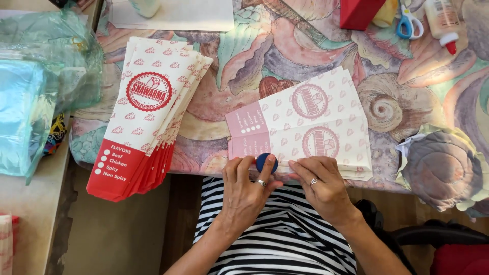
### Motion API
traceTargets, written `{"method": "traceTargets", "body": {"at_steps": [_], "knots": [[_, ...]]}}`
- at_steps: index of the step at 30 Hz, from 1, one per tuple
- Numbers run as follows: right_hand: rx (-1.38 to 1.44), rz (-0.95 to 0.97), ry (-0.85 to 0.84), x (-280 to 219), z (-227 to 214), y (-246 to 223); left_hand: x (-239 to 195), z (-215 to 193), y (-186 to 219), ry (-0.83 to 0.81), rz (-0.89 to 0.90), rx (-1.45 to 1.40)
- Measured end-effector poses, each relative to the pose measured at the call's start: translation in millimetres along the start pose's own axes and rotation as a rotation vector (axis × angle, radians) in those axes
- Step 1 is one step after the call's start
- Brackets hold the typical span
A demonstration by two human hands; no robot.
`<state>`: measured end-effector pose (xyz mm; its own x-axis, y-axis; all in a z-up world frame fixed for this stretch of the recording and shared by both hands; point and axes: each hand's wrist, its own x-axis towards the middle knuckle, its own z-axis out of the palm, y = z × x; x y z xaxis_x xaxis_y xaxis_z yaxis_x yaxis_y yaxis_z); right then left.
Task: Folding paper shawarma wraps and securing them with tape at a workspace.
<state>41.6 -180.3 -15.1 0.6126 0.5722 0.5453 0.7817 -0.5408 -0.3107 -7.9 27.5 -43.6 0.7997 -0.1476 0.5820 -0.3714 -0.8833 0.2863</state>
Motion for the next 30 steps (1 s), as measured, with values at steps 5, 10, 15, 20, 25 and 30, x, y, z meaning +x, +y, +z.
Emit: {"method": "traceTargets", "body": {"at_steps": [5,10,15,20,25,30], "knots": [[-0.017,-0.008,0.046,-2.0,1.7,-1.1,26.7,1.4,26.4,0.008,0.082,-0.119],[-0.03,0.03,0.17,-0.7,10.6,2.2,25.8,8.4,1.0,0.197,0.195,-0.139],[0.021,0.037,0.163,-4.0,13.3,5.9,6.5,-27.1,-56.7,0.125,0.171,0.055],[0.009,0.027,0.172,-2.1,12.7,4.4,24.8,-23.7,-39.0,0.163,0.086,0.005],[0.005,0.031,0.169,6.8,4.4,1.4,46.7,-3.5,6.7,0.245,0.217,-0.167],[0.007,-0.036,0.008,5.5,-2.4,4.6,20.1,-33.0,-56.7,0.065,0.011,-0.26]]}}
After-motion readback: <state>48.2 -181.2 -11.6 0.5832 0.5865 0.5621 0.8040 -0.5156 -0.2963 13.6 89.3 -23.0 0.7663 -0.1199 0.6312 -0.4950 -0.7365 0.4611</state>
